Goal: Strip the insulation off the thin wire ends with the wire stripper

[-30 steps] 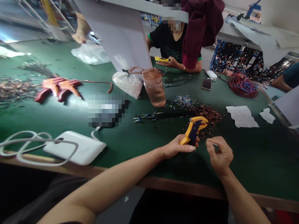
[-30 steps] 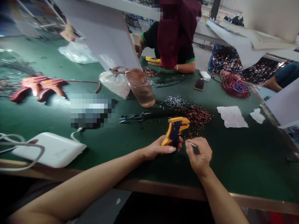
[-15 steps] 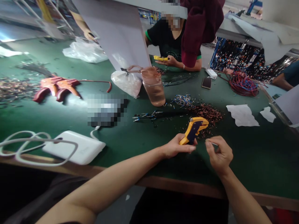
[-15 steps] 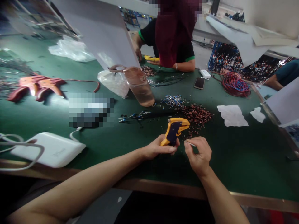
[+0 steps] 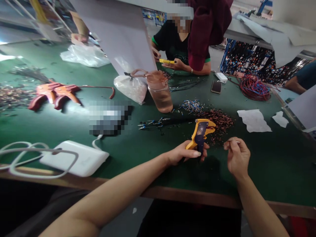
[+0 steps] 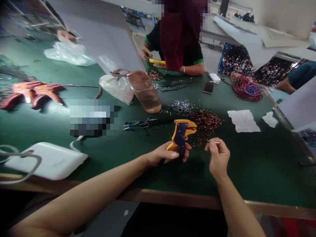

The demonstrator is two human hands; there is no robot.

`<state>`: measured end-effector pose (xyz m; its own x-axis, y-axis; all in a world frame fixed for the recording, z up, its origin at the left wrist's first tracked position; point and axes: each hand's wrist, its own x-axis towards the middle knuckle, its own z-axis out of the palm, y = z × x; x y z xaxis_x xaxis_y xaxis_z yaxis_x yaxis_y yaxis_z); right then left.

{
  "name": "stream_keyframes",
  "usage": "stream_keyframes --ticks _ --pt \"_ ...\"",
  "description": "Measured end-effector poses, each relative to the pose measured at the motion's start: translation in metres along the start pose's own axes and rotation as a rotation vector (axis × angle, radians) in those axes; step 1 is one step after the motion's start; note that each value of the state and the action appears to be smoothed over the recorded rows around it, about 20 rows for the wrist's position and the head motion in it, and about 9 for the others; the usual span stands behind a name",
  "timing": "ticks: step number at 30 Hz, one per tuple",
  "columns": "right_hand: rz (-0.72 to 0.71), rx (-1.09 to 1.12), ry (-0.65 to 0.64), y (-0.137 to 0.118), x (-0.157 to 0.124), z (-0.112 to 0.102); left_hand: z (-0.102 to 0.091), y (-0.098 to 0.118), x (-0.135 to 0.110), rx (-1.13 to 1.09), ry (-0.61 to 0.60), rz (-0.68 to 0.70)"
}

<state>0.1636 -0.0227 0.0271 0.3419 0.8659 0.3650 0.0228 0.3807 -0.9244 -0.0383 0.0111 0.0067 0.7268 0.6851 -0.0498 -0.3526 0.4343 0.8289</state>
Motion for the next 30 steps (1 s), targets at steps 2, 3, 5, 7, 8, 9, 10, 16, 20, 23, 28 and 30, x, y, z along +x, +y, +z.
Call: stream_keyframes --ticks 2,3,5,7,8,9,10,16,20,23,28,30 --pt "0.093 0.091 0.035 0.003 0.003 0.001 -0.002 -0.001 -0.001 0.005 -0.044 -0.027" --pt "0.131 0.127 0.043 0.003 0.004 0.002 -0.002 -0.002 -0.001 0.015 -0.064 -0.041" --pt "0.189 0.173 0.04 0.005 0.005 0.003 -0.003 -0.002 -0.001 0.04 -0.097 -0.064" --pt "0.225 0.191 0.037 0.005 0.005 0.004 -0.003 -0.003 -0.002 0.061 -0.116 -0.081" --pt "0.239 0.193 0.039 0.004 0.005 0.004 -0.002 -0.003 -0.002 0.072 -0.122 -0.089" --pt "0.254 0.196 0.045 0.004 0.005 0.004 -0.002 -0.003 -0.002 0.083 -0.126 -0.096" --pt "0.271 0.202 0.052 0.004 0.005 0.004 -0.002 -0.003 -0.003 0.09 -0.127 -0.1" --pt "0.328 0.216 0.049 0.004 0.005 0.006 0.001 -0.001 -0.004 0.12 -0.121 -0.116" --pt "0.324 0.191 0.015 0.006 0.004 0.007 0.002 0.001 -0.004 0.15 -0.103 -0.099" --pt "0.309 0.156 -0.013 0.007 0.004 0.006 0.003 0.002 -0.004 0.199 -0.091 -0.103" --pt "0.308 0.162 -0.024 0.006 0.004 0.006 0.007 0.005 -0.005 0.281 -0.027 -0.109" --pt "0.314 0.171 -0.032 0.005 0.005 0.007 0.01 0.007 -0.005 0.308 -0.009 -0.105"
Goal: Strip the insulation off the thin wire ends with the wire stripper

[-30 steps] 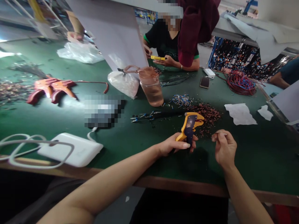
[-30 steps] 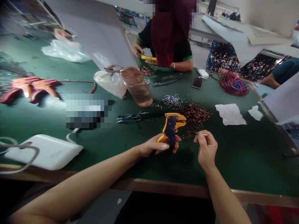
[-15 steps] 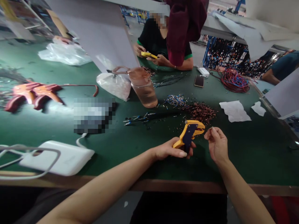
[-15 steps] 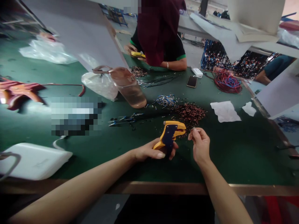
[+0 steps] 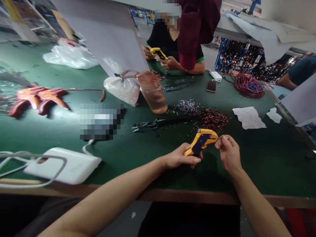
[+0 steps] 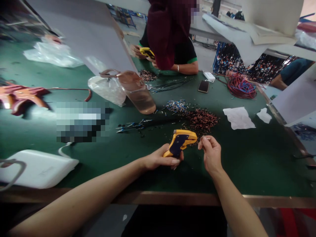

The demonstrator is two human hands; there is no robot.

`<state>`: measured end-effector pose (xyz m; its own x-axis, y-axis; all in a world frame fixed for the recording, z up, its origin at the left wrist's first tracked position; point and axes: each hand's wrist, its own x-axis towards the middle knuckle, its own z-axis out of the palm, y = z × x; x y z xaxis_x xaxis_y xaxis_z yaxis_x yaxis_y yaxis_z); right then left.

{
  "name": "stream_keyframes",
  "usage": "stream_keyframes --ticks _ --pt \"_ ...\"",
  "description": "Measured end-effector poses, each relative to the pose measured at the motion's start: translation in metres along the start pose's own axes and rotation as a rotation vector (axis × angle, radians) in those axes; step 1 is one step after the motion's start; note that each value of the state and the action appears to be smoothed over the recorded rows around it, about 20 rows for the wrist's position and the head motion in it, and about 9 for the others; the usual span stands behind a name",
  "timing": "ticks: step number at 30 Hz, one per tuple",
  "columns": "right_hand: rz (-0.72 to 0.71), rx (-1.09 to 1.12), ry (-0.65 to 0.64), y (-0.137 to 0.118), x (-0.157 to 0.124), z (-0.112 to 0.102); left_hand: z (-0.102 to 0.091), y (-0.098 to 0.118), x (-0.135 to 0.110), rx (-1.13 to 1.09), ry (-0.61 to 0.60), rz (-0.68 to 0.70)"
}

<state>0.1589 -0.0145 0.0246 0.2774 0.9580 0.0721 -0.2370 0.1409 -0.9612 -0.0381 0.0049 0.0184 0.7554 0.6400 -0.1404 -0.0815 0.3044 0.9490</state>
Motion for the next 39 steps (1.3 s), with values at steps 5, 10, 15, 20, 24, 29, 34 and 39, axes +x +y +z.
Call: stream_keyframes --ticks 5,10,15,20,24,29,34,39 --pt "0.033 0.029 0.019 -0.001 0.0 0.001 0.007 -0.002 0.0 -0.024 0.11 0.002" --pt "0.02 -0.005 0.032 0.001 0.001 0.001 0.005 -0.008 0.002 -0.138 0.087 0.032" --pt "-0.091 -0.154 0.083 0.004 -0.001 -0.004 -0.002 -0.009 0.006 -0.288 0.094 0.166" --pt "-0.321 -0.448 0.058 0.0 -0.009 -0.005 -0.006 -0.012 0.007 -0.214 0.131 0.146" --pt "-0.47 -0.591 0.007 -0.002 -0.012 -0.004 -0.005 -0.013 0.005 -0.143 0.11 0.107" --pt "-0.526 -0.603 -0.016 -0.001 -0.012 -0.004 -0.003 -0.011 0.004 -0.147 0.095 0.087" --pt "-0.573 -0.6 -0.064 -0.004 -0.015 -0.003 -0.001 -0.01 0.003 -0.166 0.09 0.079" --pt "-0.555 -0.627 -0.077 -0.005 -0.016 -0.002 0.0 -0.009 0.002 -0.152 0.09 0.059"
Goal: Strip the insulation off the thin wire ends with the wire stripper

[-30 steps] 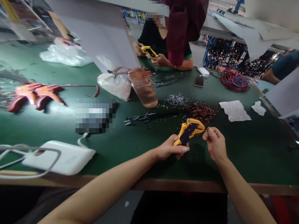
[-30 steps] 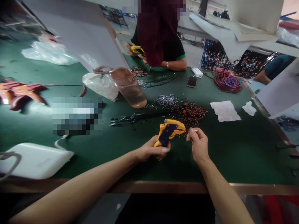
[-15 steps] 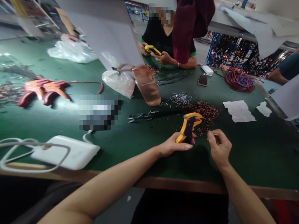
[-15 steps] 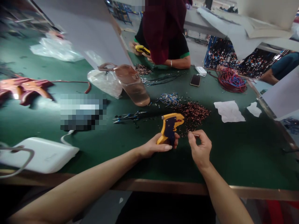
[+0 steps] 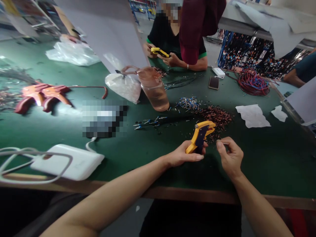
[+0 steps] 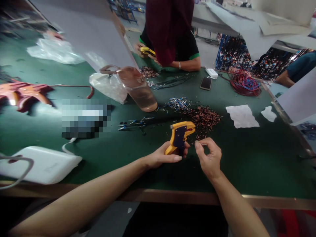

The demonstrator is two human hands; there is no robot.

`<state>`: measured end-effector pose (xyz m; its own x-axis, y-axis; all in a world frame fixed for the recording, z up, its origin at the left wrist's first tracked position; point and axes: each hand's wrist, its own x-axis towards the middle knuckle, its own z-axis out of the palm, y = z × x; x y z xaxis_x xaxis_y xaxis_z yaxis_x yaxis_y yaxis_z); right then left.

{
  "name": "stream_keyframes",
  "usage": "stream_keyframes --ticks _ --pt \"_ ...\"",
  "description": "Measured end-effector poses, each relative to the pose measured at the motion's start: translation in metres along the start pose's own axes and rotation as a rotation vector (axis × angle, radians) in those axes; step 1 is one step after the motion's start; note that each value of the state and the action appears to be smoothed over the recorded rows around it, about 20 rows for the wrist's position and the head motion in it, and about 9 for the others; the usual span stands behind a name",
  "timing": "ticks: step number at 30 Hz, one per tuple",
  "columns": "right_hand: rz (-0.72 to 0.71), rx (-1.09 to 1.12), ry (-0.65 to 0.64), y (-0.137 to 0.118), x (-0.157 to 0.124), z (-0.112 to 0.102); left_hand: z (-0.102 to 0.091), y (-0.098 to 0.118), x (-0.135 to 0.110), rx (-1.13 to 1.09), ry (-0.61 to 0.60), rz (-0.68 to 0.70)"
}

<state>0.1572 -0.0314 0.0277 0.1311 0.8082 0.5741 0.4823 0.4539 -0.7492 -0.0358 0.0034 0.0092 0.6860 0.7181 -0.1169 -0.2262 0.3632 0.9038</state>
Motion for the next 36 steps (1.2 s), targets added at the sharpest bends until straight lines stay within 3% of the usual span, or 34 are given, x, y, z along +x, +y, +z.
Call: stream_keyframes --ticks 12,19,27,31,36 --pt "0.021 0.04 -0.007 0.0 0.0 0.001 0.003 0.006 0.001 0.238 0.05 0.026" --pt "0.091 0.127 -0.002 0.0 0.0 0.002 0.005 0.005 -0.001 0.24 0.138 0.021" --pt "0.238 0.371 0.063 0.011 0.002 0.0 -0.01 0.003 0.005 -0.044 -0.08 0.035" --pt "0.282 0.482 0.055 0.018 0.004 0.0 -0.011 0.002 0.003 -0.055 -0.137 -0.002" --pt "0.238 0.346 0.0 0.021 0.003 0.0 -0.011 0.0 0.004 -0.026 -0.116 0.015"
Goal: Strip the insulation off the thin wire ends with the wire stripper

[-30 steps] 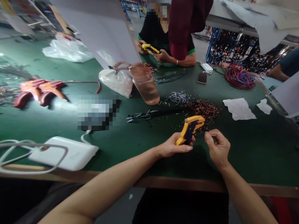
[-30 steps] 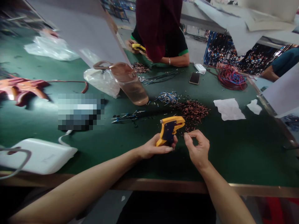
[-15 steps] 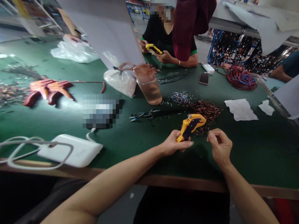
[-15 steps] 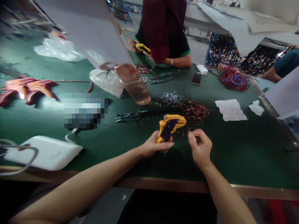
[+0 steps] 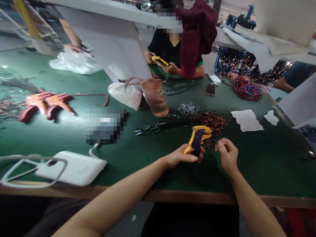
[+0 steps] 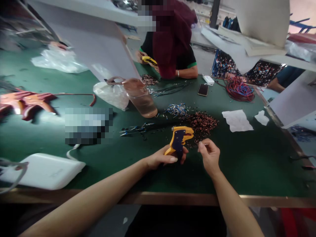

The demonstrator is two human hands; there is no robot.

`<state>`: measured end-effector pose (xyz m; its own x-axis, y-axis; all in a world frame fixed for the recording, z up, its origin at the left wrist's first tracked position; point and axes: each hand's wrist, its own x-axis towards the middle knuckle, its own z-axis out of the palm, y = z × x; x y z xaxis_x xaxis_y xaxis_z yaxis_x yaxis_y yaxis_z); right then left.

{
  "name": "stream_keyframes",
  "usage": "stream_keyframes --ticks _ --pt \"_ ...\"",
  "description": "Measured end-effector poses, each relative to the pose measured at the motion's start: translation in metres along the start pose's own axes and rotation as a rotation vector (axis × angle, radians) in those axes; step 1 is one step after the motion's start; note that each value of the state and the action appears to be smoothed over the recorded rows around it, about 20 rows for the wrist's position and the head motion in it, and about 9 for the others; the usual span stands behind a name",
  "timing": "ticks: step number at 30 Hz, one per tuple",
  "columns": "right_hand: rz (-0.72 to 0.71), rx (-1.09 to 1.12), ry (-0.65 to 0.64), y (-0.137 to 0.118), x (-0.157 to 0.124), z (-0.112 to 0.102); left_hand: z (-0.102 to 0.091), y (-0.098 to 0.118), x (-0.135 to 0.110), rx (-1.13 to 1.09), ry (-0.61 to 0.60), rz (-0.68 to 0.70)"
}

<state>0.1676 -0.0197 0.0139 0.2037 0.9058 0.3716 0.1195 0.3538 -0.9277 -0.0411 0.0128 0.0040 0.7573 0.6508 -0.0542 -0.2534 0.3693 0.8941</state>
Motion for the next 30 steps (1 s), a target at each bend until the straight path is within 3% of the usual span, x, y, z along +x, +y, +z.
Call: stream_keyframes --ticks 8,14,19,23,30 --pt "-0.054 -0.285 0.101 -0.002 0.003 0.01 -0.008 -0.002 0.006 -0.034 0.077 0.047" --pt "-0.262 -0.501 0.059 -0.033 0.006 0.017 -0.006 -0.003 0.004 -0.05 0.093 0.029" --pt "-0.438 -0.639 0.044 -0.039 0.001 0.028 0.002 -0.001 0.002 -0.034 0.081 0.027" --pt "-0.513 -0.707 0.023 -0.038 0.0 0.033 0.004 0.002 0.003 -0.036 0.057 0.026" --pt "-0.537 -0.7 -0.002 -0.037 -0.002 0.031 0.011 0.011 0.004 -0.045 0.135 0.069"
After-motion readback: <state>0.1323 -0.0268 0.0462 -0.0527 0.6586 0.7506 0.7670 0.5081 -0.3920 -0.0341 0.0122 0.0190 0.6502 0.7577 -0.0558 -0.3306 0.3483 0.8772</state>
